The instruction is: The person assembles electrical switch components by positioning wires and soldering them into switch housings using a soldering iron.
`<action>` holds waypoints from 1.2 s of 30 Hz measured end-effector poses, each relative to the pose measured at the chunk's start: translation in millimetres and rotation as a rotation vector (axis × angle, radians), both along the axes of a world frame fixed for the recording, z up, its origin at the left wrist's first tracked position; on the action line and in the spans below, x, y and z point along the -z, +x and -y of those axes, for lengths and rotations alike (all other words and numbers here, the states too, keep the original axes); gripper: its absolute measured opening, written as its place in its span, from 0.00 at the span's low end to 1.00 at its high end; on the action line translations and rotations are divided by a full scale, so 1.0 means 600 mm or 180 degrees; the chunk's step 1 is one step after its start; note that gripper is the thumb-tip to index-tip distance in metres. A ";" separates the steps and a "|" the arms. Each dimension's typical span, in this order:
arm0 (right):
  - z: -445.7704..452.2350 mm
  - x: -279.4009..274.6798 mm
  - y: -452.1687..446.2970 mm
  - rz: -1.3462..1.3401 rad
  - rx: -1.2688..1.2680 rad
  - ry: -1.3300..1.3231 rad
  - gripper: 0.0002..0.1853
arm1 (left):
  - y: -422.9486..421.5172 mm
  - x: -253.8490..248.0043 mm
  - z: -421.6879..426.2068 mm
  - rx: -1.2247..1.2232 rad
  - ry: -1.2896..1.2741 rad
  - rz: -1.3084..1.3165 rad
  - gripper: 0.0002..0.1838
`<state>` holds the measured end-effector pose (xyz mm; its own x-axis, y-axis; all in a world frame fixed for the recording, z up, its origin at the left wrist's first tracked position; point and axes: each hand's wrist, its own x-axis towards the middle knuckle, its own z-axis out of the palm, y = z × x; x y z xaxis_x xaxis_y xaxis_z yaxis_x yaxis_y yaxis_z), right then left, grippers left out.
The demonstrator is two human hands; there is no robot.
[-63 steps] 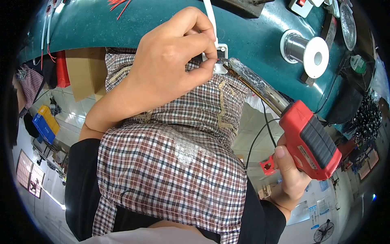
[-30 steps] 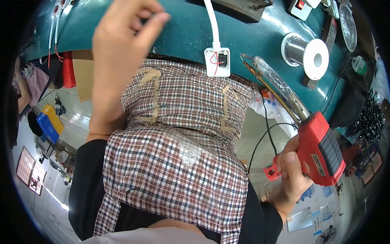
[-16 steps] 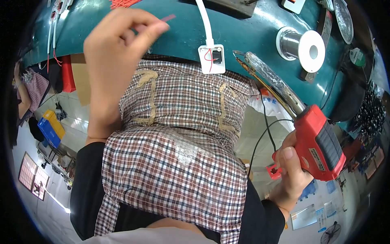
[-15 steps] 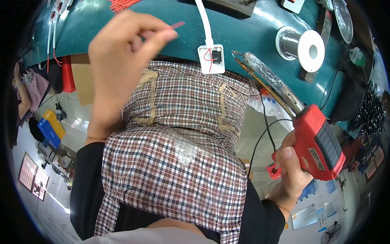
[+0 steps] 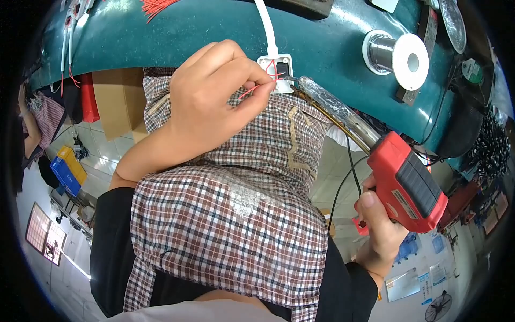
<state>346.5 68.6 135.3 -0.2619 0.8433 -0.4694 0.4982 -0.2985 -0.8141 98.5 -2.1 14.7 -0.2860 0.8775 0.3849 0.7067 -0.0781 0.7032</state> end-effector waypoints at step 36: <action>-0.006 -0.020 -0.008 0.0284 0.0101 -0.0364 0.26 | -0.006 -0.007 0.005 0.0272 -0.0702 0.0601 0.05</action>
<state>341.7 72.5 147.5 -0.1888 0.7901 -0.5832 0.5557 -0.4037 -0.7268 94.6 -5.1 19.1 -0.2559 0.9580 0.1295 0.5593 0.0375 0.8281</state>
